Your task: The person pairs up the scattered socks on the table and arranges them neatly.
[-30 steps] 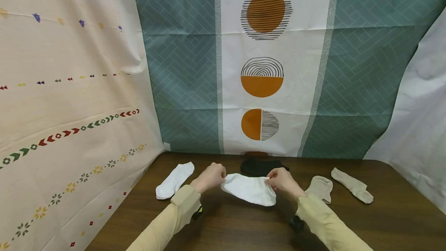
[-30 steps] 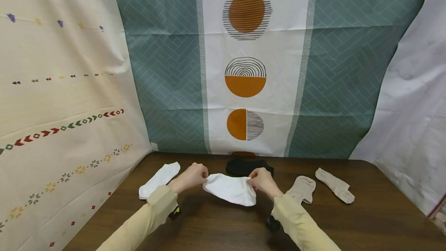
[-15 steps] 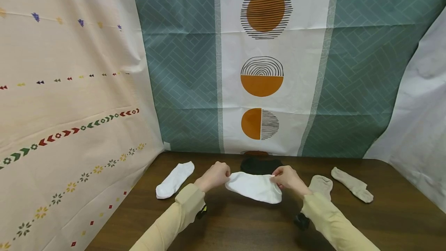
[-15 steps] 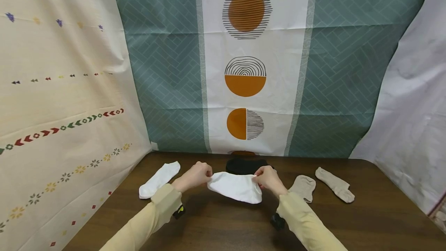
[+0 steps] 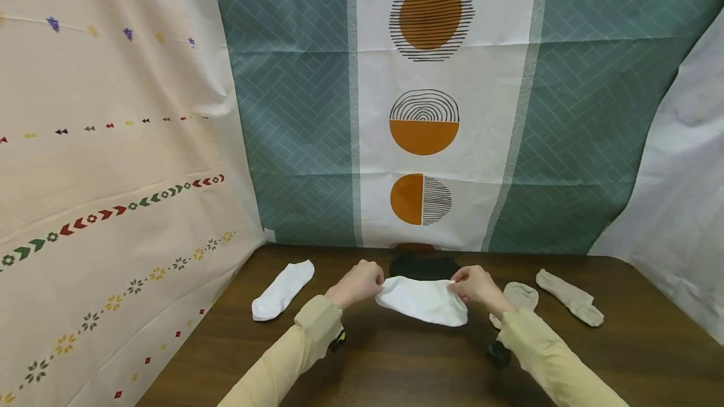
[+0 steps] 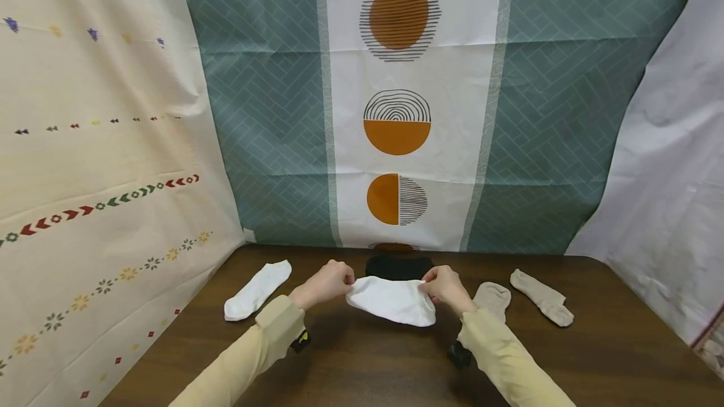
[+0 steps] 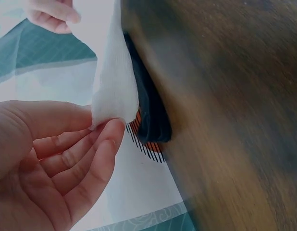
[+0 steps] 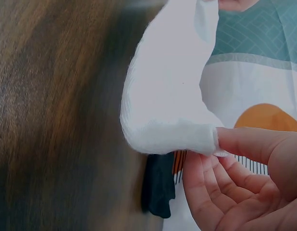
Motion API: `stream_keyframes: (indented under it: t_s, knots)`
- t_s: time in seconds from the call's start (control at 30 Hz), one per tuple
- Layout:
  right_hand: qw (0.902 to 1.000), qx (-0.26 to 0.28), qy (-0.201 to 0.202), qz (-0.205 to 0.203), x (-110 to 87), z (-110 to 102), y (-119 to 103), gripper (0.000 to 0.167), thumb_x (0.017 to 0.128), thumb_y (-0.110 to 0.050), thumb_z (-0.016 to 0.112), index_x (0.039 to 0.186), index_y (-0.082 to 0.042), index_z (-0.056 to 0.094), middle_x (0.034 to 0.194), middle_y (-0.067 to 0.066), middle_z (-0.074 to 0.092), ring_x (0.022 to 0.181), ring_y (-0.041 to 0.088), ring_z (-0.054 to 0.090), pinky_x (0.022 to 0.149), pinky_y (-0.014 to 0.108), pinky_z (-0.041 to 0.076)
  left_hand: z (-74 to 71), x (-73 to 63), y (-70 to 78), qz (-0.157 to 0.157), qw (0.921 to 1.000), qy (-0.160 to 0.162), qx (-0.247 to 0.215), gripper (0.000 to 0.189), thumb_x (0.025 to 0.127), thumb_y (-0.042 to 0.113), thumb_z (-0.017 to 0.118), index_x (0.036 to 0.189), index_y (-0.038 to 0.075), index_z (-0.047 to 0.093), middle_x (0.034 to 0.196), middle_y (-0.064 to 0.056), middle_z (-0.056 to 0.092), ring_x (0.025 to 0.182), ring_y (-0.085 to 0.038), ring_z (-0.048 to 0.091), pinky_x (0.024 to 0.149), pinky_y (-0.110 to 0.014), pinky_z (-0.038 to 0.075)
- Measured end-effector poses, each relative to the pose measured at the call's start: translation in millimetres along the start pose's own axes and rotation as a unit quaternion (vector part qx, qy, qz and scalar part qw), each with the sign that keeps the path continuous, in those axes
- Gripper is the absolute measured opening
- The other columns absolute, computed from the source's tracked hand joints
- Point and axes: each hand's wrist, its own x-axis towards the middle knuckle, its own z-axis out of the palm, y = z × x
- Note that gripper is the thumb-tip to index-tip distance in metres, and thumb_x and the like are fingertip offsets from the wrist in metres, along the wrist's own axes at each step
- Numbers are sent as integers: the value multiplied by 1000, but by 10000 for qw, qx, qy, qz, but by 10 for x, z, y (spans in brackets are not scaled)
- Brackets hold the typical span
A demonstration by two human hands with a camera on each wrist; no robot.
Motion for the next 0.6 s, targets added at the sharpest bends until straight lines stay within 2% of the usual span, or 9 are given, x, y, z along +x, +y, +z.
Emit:
stream_keyframes:
  t_s: [0.3,0.6]
  knots:
    - [9998,-128,79,90,24,-60,63,13,76,-4,69,83,4,61,64,5,54,54,14,53,51,29,48,48,60,48,25,10000,4,-4,22,75,-5,56,58,9,56,54,3,41,49,-10,35,44,-21,30]
    - [9999,-37,83,90,19,-122,117,13,76,-3,69,82,4,61,64,5,54,54,15,53,52,30,49,119,106,72,-14,10000,-31,80,21,75,-3,57,59,9,57,55,3,42,50,-10,36,45,-21,31]
